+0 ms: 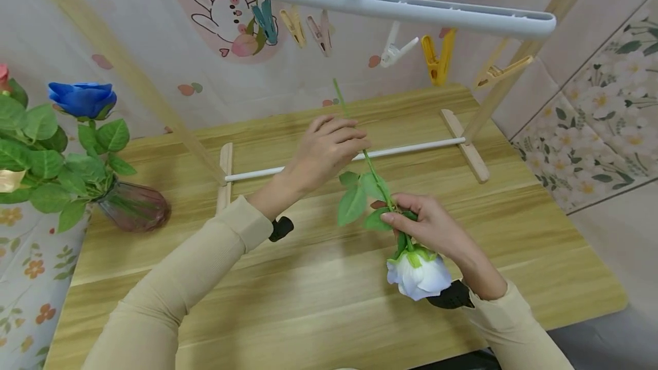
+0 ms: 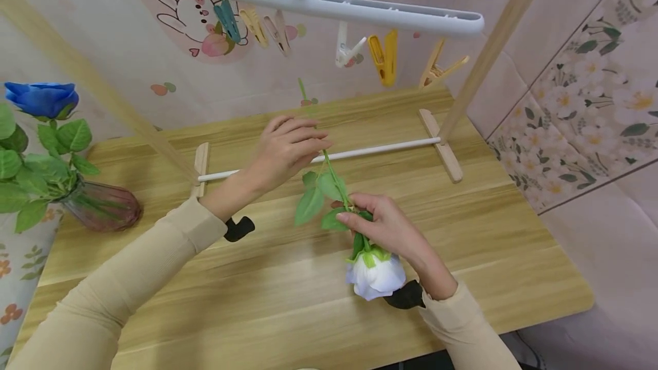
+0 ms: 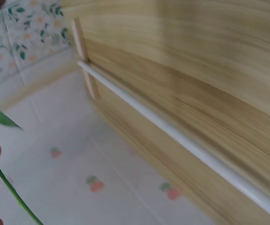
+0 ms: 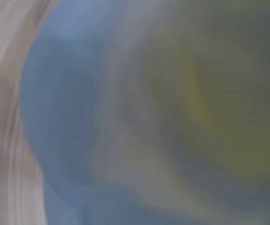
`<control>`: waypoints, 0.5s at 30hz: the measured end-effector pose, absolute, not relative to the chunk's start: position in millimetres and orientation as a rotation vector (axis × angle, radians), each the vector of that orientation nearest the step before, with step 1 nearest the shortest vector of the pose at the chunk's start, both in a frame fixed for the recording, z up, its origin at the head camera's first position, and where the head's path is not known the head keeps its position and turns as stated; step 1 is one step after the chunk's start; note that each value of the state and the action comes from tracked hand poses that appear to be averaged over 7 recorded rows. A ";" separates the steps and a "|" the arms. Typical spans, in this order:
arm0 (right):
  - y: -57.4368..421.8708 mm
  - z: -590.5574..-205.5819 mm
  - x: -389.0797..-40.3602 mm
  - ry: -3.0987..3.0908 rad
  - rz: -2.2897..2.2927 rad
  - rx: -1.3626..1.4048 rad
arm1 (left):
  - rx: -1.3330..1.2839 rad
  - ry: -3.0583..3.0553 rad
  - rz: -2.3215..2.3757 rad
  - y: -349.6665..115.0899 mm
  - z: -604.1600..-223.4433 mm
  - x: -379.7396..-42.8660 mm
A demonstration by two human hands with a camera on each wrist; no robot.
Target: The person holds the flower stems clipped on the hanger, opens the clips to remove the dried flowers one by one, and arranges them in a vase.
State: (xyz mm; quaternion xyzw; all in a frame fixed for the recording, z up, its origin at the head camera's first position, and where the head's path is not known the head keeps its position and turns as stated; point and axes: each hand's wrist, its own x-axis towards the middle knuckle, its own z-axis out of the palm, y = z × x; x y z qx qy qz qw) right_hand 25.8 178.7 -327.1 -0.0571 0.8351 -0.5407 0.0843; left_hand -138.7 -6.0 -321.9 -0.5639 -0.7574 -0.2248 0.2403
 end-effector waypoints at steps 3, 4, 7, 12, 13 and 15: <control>173.7 -326.9 25.3 2.388 -1.674 -0.214 | -1.502 -2.052 -0.614 -23.1 -328.7 -142.0; 171.7 -327.1 25.4 2.357 -1.692 -0.230 | -1.491 -2.043 -0.618 -28.6 -330.9 -142.2; 166.4 -327.7 24.8 2.264 -1.744 -0.274 | -1.444 -2.003 -0.619 -43.4 -337.5 -140.0; 166.3 -329.9 23.7 2.114 -1.860 -0.404 | -1.382 -1.936 -0.616 -62.9 -347.1 -132.9; 167.6 -329.9 24.1 2.102 -1.877 -0.420 | -1.381 -1.928 -0.624 -65.2 -348.7 -131.9; 171.0 -329.6 24.8 2.072 -1.924 -0.442 | -1.368 -1.919 -0.636 -69.3 -352.1 -129.7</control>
